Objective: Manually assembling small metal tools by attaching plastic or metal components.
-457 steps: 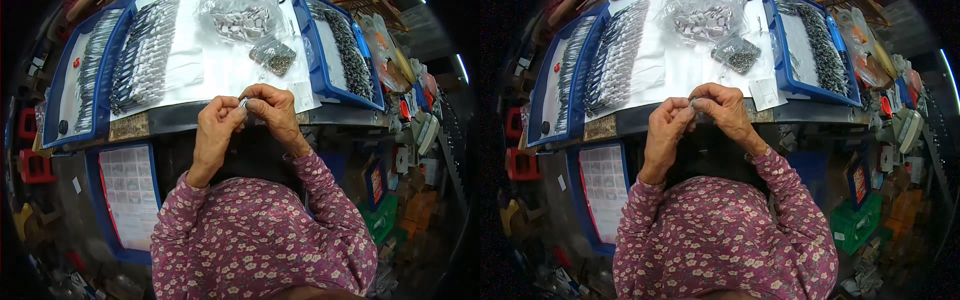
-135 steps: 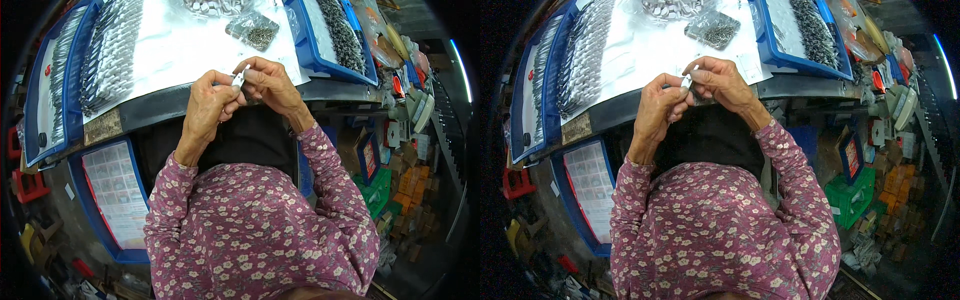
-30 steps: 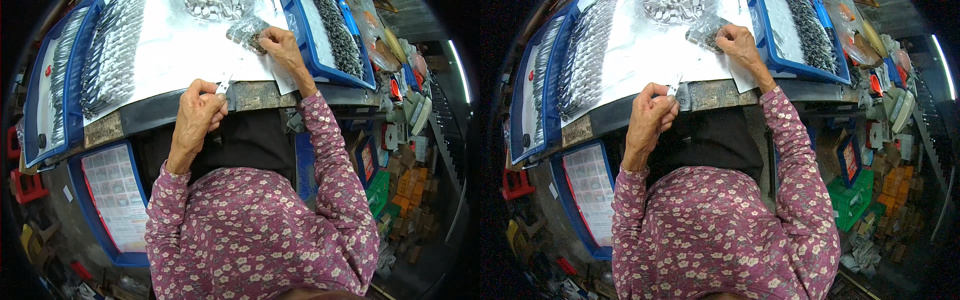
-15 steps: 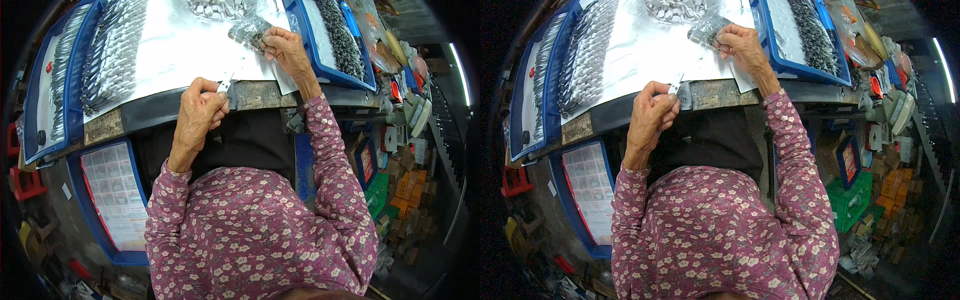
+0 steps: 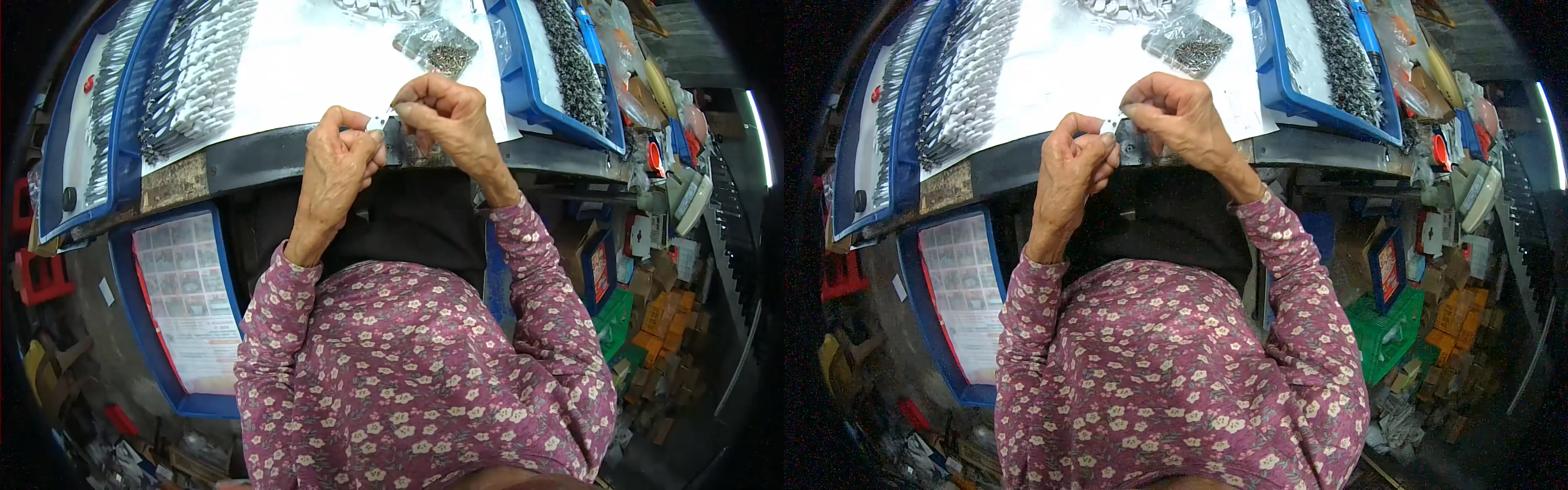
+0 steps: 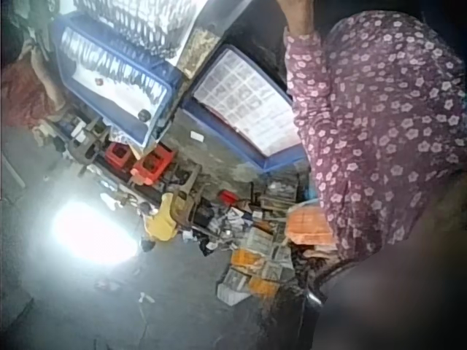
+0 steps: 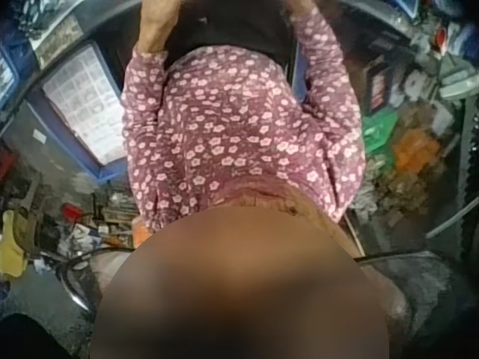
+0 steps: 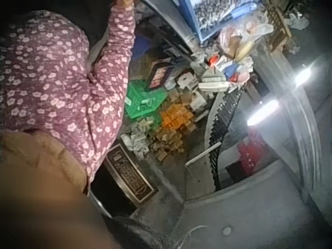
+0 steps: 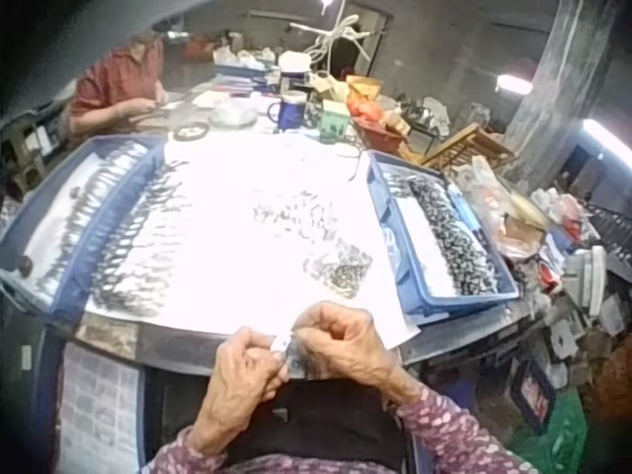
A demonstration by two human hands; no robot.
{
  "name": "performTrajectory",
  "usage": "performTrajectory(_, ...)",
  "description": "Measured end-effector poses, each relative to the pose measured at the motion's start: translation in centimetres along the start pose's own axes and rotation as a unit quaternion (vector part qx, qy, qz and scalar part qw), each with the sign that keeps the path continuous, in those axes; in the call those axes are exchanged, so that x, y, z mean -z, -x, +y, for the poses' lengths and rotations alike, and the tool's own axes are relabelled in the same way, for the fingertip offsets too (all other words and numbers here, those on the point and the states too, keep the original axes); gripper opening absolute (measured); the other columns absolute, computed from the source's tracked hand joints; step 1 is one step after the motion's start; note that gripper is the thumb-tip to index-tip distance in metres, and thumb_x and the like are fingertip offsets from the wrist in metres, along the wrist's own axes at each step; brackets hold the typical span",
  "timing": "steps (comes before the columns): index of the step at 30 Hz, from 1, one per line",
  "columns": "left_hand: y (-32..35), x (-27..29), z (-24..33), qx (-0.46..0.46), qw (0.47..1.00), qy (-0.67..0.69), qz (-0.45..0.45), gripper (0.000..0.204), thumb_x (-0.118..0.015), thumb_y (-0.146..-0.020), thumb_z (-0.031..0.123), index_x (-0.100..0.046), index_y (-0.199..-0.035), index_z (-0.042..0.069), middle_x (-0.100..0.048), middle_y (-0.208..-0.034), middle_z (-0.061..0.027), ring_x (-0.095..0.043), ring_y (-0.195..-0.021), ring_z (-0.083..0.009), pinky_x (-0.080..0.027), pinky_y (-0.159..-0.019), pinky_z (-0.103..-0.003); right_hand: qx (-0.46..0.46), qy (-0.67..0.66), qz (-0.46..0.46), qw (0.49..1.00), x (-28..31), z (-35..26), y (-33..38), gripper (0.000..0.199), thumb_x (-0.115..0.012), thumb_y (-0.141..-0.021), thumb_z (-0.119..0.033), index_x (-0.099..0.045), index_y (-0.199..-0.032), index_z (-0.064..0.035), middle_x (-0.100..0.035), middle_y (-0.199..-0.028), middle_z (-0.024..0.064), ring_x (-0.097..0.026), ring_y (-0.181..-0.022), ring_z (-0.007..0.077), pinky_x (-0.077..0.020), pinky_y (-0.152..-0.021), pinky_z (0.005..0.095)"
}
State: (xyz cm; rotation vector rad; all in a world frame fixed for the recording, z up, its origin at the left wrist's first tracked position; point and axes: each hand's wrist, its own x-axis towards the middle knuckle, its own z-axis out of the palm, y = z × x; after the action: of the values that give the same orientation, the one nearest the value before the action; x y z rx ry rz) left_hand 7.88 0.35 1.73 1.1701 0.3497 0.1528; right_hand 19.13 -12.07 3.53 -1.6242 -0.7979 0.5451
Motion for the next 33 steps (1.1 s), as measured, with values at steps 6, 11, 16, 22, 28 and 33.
performTrajectory(6, 0.1, 0.3, -0.2, -0.028, 0.999, -0.03, 0.004, 0.011, -0.051, -0.084, 0.008, -0.044, -0.087, 0.001, -0.052, -0.059, -0.001, -0.042, -0.047, -0.0027, -0.03, -0.039, -0.016, 0.056, 0.075, 0.001, 0.996, -1.1, 0.9, 0.5, 0.01, -0.059, -0.082, -0.007, -0.059, -0.088, 0.0014, -0.056, -0.063, 0.0, -0.045, -0.048, 0.0013, -0.033, -0.04, 0.0153)
performTrajectory(11, 0.2, 0.4, -0.3, -0.031, 0.999, -0.043, 0.006, 0.01, -0.051, -0.083, 0.008, -0.044, -0.087, 0.002, -0.052, -0.058, -0.0016, -0.044, -0.048, -0.0033, -0.032, -0.04, -0.016, 0.088, 0.093, 0.0, 0.992, -1.5, 1.2, 0.5, 0.009, -0.058, -0.082, -0.006, -0.059, -0.089, 0.0011, -0.055, -0.063, -0.0007, -0.044, -0.049, 0.0009, -0.0332, -0.04, 0.0153)
performTrajectory(16, 0.0, 0.3, -0.7, -0.073, 0.991, -0.108, 0.028, 0.011, -0.052, -0.082, 0.007, -0.044, -0.086, 0.0, -0.053, -0.057, -0.0032, -0.047, -0.049, -0.0062, -0.036, -0.043, -0.02, 0.126, 0.149, 0.03, 0.98, -2.0, 1.3, 0.6, 0.009, -0.059, -0.081, -0.004, -0.058, -0.088, 0.0015, -0.058, -0.068, 0.0009, -0.054, -0.057, 0.0051, -0.0427, -0.048, 0.0183)
performTrajectory(22, -0.1, 0.0, -1.1, -0.117, 0.975, -0.177, 0.063, 0.009, -0.05, -0.08, 0.003, -0.043, -0.084, -0.002, -0.054, -0.056, -0.0074, -0.049, -0.049, -0.0105, -0.038, -0.045, -0.027, 0.218, 0.279, 0.067, 0.933, -2.6, 1.4, 0.8, 0.008, -0.059, -0.078, 0.001, -0.056, -0.085, 0.0013, -0.062, -0.071, 0.007, -0.061, -0.061, 0.0123, -0.0472, -0.052, 0.0221)
performTrajectory(28, 0.1, -0.6, -1.2, -0.195, 0.941, -0.263, 0.09, 0.008, -0.047, -0.08, -0.001, -0.041, -0.086, -0.003, -0.051, -0.056, -0.0162, -0.055, -0.049, -0.0244, -0.04, -0.045, -0.034, 0.231, 0.263, 0.072, 0.934, -2.6, 2.2, 1.1, 0.007, -0.059, -0.079, 0.0, -0.055, -0.086, 0.0013, -0.061, -0.069, 0.0066, -0.06, -0.058, 0.0122, -0.0471, -0.051, 0.0217)
performTrajectory(33, 0.2, -0.8, -1.2, -0.245, 0.915, -0.31, 0.083, 0.009, -0.045, -0.079, -0.003, -0.041, -0.087, -0.003, -0.05, -0.058, -0.0202, -0.056, -0.052, -0.0353, -0.041, -0.046, -0.035, 0.028, 0.029, 0.061, 0.997, -2.4, 0.8, 1.6, 0.007, -0.056, -0.083, -0.003, -0.055, -0.088, 0.0018, -0.058, -0.069, 0.0028, -0.054, -0.055, 0.0068, -0.0448, -0.049, 0.0182)
